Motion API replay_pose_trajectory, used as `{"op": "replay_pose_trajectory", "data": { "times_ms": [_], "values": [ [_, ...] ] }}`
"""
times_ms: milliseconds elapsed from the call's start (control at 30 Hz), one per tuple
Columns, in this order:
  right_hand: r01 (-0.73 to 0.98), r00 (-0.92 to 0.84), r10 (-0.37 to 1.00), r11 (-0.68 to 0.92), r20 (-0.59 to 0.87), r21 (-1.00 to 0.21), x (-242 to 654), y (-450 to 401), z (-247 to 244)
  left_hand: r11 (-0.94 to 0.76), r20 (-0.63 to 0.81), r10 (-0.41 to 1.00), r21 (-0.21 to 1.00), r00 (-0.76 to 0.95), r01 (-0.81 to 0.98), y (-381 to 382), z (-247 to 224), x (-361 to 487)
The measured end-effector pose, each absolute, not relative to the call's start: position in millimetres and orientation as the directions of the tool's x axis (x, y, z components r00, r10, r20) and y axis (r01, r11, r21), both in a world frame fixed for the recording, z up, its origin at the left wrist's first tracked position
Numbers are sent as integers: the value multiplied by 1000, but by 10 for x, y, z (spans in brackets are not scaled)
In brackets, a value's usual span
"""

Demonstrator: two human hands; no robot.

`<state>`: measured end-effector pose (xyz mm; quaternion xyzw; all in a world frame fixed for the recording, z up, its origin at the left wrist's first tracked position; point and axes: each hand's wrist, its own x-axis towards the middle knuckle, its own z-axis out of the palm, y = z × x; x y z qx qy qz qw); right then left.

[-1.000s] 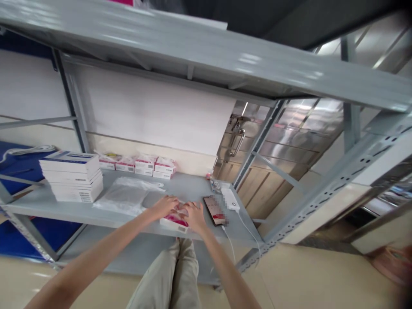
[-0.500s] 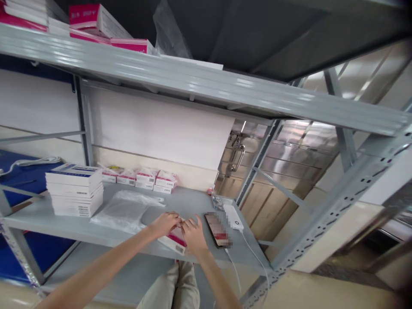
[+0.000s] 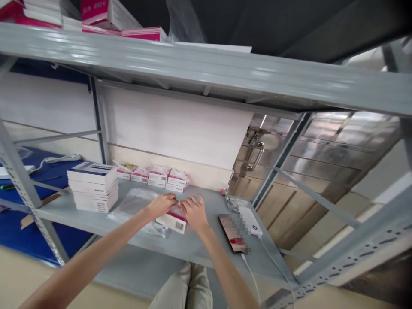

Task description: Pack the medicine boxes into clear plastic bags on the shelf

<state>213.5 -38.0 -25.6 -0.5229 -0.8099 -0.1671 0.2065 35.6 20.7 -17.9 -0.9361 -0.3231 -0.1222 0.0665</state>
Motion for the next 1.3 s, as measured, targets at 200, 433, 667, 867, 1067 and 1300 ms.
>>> {"op": "replay_pose_trajectory", "data": {
  "times_ms": [200,433,667,867,1067,1300],
  "values": [
    [918,-381,797,388,469,85,1944,-141,-344,-734,233,644,-82,728,675,355,-174,188],
    [913,-408,847,370,341,173,2291,-212,-705,-791,179,584,-91,792,604,248,-541,531],
    [994,-86,924,107,373,-36,2648,-686,-1062,-828,154,558,165,816,536,144,-850,762],
    [941,221,952,-151,212,-302,2624,-940,-1125,-770,227,602,418,766,481,249,-854,470],
    [908,291,942,-217,167,-357,2670,-891,-1027,-654,232,726,524,648,545,302,-788,348],
    [932,139,959,-42,247,-360,2779,-985,-941,-670,169,732,357,660,651,299,-765,331]
  ]
}}
